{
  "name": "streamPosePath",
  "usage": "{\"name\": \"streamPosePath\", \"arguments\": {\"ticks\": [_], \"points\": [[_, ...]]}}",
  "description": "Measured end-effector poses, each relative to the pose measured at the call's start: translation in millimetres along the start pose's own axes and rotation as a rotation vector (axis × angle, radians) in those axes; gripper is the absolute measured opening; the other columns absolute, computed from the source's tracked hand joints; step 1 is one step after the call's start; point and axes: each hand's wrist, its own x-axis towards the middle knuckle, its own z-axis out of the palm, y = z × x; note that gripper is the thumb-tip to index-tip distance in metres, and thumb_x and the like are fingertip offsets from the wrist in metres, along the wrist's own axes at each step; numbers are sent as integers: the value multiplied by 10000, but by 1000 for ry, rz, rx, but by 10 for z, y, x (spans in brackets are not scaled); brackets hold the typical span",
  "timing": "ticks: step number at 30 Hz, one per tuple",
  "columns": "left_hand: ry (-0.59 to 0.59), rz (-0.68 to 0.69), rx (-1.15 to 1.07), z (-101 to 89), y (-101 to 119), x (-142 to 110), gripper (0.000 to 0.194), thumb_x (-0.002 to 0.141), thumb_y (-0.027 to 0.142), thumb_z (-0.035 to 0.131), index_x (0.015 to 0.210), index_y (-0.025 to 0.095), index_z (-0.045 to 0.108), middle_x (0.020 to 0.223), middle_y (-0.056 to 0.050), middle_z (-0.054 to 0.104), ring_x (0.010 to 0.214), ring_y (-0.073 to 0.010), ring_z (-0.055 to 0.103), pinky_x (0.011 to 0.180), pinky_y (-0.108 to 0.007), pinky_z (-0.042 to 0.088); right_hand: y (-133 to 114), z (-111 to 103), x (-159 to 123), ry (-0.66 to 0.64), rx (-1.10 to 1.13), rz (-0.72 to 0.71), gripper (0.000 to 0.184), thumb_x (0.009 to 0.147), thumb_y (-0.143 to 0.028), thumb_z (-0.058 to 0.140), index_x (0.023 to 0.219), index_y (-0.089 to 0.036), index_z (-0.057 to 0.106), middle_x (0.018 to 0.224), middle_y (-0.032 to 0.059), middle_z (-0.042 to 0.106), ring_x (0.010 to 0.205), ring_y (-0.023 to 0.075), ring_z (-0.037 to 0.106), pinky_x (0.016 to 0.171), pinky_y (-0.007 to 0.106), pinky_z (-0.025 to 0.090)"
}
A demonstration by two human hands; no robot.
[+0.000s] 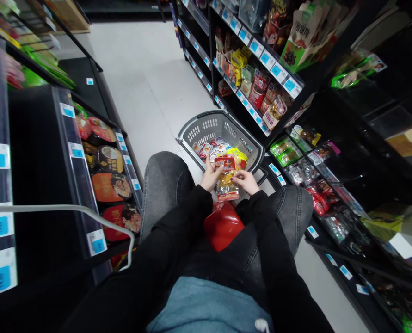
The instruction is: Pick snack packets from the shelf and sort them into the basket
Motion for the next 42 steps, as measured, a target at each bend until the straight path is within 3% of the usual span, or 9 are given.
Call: {"name": "streamPosePath", "arguments": {"ticks": [3,5,8,17,21,25,31,38,42], "points": [[-100,-210,-69,-30,-84,12,578,642,496,687,1083,131,606,982,-120,672,912,-232,620,866,-401,466,-16,-1,3,102,6,-83,411,527,-493,732,666,-171,517,570,-20,546,527,105,509,543,249,441],[-186,-311,29,-49,-140,16,523,553,492,754,899,109,670,815,-89,688,795,-227,624,800,-380,477,-14,-32,20,168,19,-132,393,549,-490,713,678,-173,520,580,-22,538,541,102,501,563,253,449],[-163,-290,102,-54,-176,17,470,530,527,753,754,119,685,716,-51,675,739,-204,606,762,-345,468,-10,-66,33,180,18,-116,396,543,-500,700,682,-177,517,594,-17,538,551,108,497,555,256,444],[-73,-267,-23,-36,-76,-2,438,540,492,752,746,113,675,703,-37,660,669,-164,588,690,-310,465,-64,-65,-15,108,-18,-141,362,565,-462,697,725,-164,569,615,-15,555,575,108,501,581,252,437],[-122,-241,109,-59,-73,7,427,545,505,737,715,117,678,648,-29,649,639,-167,583,668,-304,461,-43,-76,-20,34,-85,-141,404,573,-527,697,657,-157,557,615,-4,556,574,106,483,585,252,424],[-173,-183,284,-79,-55,10,412,583,526,700,661,122,670,596,-22,628,607,-158,560,615,-281,438,-1,-82,-7,58,-154,-156,459,544,-575,720,637,-157,555,611,19,566,622,136,506,597,260,421],[-266,-192,351,-93,38,-22,416,603,506,696,703,104,662,575,-12,603,542,-126,517,523,-244,402,-10,-100,-13,35,-186,-196,473,562,-590,698,583,-156,513,565,-7,508,571,105,445,563,239,370],[-210,-121,530,-80,64,-20,328,662,437,675,711,115,642,592,-13,597,595,-134,525,544,-234,401,18,-81,8,49,-197,-155,489,552,-602,686,548,-156,485,539,-21,461,531,86,390,539,235,318],[-202,-121,504,-78,60,-24,309,682,426,658,718,120,630,595,-11,589,603,-138,525,556,-241,405,44,-36,8,87,-177,-153,462,586,-590,661,561,-161,491,548,-11,467,535,95,397,526,236,318]]}}
